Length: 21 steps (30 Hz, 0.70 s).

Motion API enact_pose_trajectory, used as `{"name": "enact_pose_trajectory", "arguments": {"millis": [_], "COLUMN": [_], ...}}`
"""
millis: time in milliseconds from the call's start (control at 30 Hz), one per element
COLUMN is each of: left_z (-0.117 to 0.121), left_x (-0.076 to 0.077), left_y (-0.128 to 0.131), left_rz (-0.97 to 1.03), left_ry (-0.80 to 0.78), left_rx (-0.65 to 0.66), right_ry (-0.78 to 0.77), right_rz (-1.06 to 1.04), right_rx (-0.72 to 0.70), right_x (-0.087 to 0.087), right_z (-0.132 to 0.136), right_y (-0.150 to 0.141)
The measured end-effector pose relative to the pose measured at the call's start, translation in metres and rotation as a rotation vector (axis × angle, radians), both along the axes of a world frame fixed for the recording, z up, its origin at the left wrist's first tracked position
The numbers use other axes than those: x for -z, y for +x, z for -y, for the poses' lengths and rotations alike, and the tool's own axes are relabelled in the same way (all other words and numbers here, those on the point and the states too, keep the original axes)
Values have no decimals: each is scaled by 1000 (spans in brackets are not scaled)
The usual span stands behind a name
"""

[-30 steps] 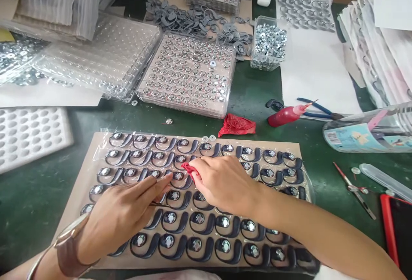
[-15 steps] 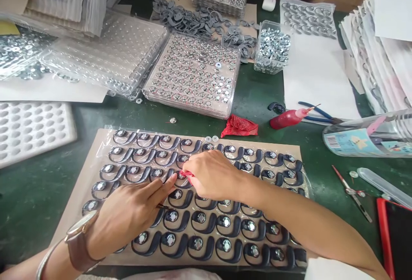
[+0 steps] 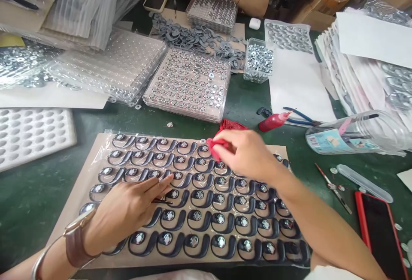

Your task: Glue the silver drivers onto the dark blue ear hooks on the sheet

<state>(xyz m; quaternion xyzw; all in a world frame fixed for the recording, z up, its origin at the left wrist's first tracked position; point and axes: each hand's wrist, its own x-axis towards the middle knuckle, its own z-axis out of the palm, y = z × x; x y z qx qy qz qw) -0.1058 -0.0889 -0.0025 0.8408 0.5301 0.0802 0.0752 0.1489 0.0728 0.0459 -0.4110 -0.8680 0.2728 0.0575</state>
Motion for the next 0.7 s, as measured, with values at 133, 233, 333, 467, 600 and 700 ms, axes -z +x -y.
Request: {"name": "enact_pose_trajectory", "arguments": {"millis": [133,233,333,467,600,700], "left_z": [2,3,5,8,8,7], "left_x": [6,12,18,21,18,16], "left_y": [-4,-4,-2,-1,0,2], "left_rz": [17,35,43,30,6,-7], "left_ry": [32,59,96,138,156,162], "left_rx": [21,30,30,45,48,41], "right_ry": [-223,-118,-89,-108,-201,-215], "right_rz": [-53,-2,52,102,139,178], "right_rx": [-154,-236,-317,-381,-372,-399], "right_x": [14,29,40,40,33,28], "right_z": [31,43,46,45,38,34], "right_y": [-30,-47,-55,-61,-67,-69]}}
